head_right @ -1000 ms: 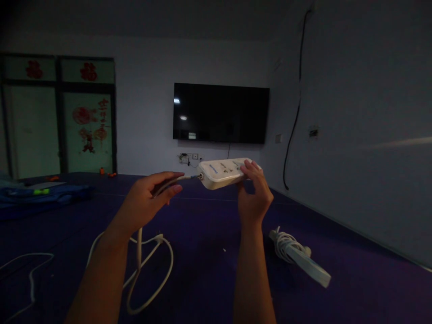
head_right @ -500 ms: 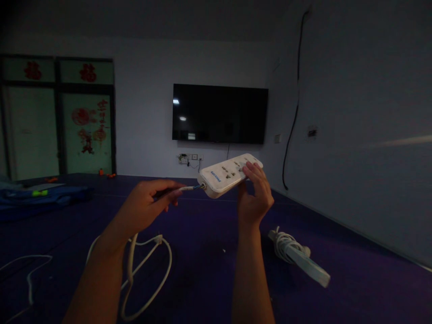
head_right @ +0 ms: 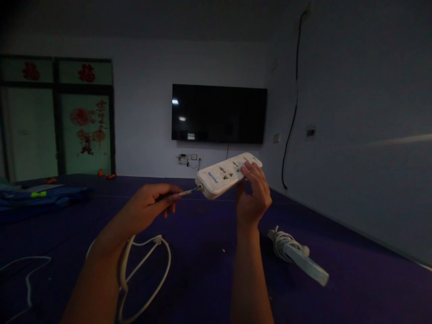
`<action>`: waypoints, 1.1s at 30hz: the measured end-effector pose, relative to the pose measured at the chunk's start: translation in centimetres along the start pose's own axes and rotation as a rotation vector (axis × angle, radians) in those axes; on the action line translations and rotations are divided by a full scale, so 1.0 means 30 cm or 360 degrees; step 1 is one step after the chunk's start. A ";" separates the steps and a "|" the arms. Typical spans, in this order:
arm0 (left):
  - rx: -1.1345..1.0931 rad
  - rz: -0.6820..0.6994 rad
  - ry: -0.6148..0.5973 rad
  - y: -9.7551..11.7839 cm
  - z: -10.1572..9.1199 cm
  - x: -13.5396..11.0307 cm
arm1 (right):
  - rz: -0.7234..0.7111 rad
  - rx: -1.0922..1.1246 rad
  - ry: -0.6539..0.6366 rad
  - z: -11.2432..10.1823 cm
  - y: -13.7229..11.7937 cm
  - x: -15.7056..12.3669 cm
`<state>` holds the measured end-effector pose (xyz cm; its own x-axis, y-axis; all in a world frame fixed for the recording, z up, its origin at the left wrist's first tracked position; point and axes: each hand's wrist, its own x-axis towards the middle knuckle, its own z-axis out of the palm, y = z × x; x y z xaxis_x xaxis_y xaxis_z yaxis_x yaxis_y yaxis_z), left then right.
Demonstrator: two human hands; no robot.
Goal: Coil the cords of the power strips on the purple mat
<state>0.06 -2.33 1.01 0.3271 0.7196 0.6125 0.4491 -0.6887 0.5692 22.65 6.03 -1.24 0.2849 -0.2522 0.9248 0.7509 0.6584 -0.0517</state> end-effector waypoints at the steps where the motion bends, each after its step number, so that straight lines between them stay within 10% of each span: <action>1: -0.0015 -0.0005 0.0002 -0.001 -0.001 0.000 | -0.0006 0.0009 -0.0009 0.000 0.000 0.000; 33: -0.0037 -0.0004 0.0065 -0.018 -0.028 0.005 | 0.0034 0.0091 -0.0122 0.016 -0.002 -0.015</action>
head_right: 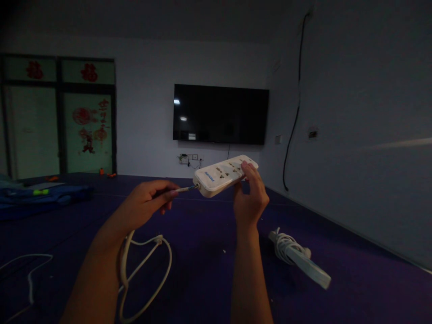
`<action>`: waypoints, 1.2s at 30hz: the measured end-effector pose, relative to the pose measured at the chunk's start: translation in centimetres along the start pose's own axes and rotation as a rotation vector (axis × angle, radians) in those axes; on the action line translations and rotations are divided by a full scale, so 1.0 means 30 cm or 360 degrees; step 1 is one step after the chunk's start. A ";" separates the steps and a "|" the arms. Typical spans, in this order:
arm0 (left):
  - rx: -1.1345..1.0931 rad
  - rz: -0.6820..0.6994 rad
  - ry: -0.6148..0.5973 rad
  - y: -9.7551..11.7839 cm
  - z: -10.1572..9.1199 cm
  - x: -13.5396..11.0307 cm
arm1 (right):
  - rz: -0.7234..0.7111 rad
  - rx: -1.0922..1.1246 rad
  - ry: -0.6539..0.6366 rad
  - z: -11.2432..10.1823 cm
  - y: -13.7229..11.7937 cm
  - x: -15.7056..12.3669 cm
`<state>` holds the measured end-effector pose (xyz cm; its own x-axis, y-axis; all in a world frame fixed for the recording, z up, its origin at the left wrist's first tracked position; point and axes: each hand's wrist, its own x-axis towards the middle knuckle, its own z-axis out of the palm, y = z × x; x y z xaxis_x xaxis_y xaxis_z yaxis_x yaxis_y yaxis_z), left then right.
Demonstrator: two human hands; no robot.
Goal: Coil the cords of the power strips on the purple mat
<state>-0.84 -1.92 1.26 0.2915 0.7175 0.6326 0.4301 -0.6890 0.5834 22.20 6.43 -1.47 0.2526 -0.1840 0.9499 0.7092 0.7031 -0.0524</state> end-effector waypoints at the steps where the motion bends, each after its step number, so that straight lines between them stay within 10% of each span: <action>1: 0.0014 0.0004 0.0003 0.000 0.000 0.000 | -0.0001 0.0008 -0.0004 0.002 0.002 -0.001; 26: 0.0128 0.0052 0.0086 -0.036 0.010 0.018 | 0.0082 -0.0079 -0.0124 0.011 0.017 -0.010; 36: 0.0496 0.0037 0.0596 -0.105 0.034 0.064 | 0.0505 -0.0327 -0.0961 0.047 0.044 -0.071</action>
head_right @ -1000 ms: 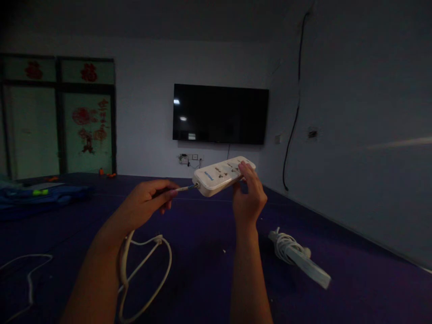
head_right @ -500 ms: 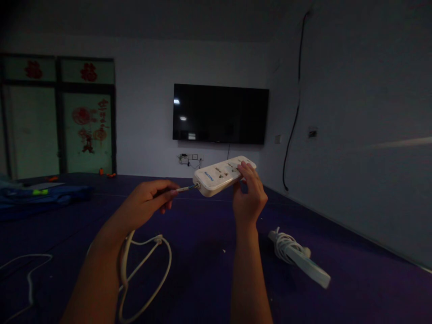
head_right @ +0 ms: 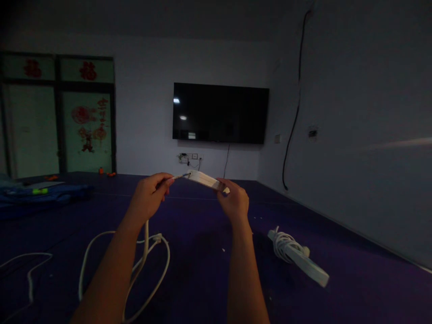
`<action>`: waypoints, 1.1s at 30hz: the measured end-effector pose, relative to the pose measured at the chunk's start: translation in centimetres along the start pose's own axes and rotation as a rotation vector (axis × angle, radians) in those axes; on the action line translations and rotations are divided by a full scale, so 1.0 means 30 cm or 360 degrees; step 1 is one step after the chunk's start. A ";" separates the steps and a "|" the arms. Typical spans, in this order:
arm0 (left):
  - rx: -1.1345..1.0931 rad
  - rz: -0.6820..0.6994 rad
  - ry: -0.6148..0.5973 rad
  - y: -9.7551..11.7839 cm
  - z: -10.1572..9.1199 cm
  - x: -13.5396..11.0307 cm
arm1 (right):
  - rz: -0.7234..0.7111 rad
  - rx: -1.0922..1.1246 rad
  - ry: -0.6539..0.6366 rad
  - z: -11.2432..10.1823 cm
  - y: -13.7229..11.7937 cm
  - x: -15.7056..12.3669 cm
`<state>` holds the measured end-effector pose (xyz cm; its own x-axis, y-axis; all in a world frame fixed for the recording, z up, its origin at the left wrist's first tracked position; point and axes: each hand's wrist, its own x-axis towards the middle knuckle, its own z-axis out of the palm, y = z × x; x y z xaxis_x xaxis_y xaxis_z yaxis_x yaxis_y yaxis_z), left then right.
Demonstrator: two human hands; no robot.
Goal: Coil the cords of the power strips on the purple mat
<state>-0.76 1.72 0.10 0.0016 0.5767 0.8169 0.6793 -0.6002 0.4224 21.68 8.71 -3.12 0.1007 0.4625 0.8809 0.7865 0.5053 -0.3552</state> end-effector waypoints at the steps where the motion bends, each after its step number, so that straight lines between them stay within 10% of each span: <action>1: 0.0024 -0.0008 0.0027 -0.003 0.004 0.000 | -0.0010 0.0032 -0.0091 0.012 0.004 -0.003; 20: 0.0371 -0.0028 -0.0005 -0.017 0.015 0.008 | 0.0141 0.1440 -0.1559 0.173 -0.053 -0.078; 28: 0.0358 -0.0030 -0.0067 -0.021 0.018 0.011 | 0.0182 0.1788 -0.1331 0.182 -0.101 -0.067; 33: 0.0385 -0.0166 -0.0198 -0.054 0.028 0.013 | 0.0126 0.1309 -0.0997 0.220 -0.069 -0.067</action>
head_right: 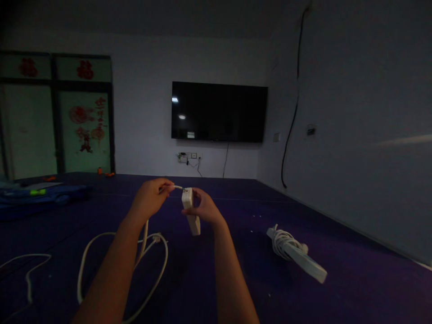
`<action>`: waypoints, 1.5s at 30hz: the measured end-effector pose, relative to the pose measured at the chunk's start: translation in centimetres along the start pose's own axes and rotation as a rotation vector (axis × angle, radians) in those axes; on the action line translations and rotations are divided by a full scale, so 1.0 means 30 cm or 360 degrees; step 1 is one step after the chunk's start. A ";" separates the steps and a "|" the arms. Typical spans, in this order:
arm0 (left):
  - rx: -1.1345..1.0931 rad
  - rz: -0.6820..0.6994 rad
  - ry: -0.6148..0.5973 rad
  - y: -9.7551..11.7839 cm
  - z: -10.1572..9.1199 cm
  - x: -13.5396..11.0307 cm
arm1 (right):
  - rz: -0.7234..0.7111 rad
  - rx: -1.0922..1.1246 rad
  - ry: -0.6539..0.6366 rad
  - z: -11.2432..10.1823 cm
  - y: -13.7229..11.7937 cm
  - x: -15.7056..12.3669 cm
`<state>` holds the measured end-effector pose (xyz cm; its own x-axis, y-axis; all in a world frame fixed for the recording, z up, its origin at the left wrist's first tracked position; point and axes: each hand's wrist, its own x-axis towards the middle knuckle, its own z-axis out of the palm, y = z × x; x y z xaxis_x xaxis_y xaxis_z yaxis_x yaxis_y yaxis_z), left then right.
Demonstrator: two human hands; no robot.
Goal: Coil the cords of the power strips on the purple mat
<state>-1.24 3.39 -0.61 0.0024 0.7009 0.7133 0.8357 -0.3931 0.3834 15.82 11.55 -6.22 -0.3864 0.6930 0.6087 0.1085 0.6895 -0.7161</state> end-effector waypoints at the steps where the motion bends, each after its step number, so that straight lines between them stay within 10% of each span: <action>1: 0.0051 -0.0041 -0.0042 -0.008 0.002 0.000 | 0.0016 -0.0190 0.0072 -0.004 0.011 0.001; 7: 0.0175 -0.0138 -0.0440 -0.060 0.024 -0.002 | 0.0376 -0.1223 0.0295 -0.039 0.072 -0.028; 17: 0.0190 -0.0050 -0.0602 -0.052 0.045 -0.013 | 0.0780 -0.1303 0.0394 -0.071 0.183 -0.094; 28: 0.0552 -0.0059 -0.0221 -0.016 -0.030 -0.021 | 0.0932 -0.1565 0.0251 -0.085 0.222 -0.113; 36: 0.0721 -0.0238 0.0065 -0.144 -0.056 -0.008 | 0.1158 -0.1649 -0.0050 -0.098 0.273 -0.123; 45: 0.0098 -0.0363 0.0486 -0.224 -0.144 -0.026 | 0.1292 -0.1615 -0.0169 -0.103 0.316 -0.143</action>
<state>-9.24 2.92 -1.22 -0.3434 0.5528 0.7593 0.8273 -0.2046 0.5231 21.35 15.77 -14.56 0.0507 0.9967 0.0635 0.9650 -0.0325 -0.2603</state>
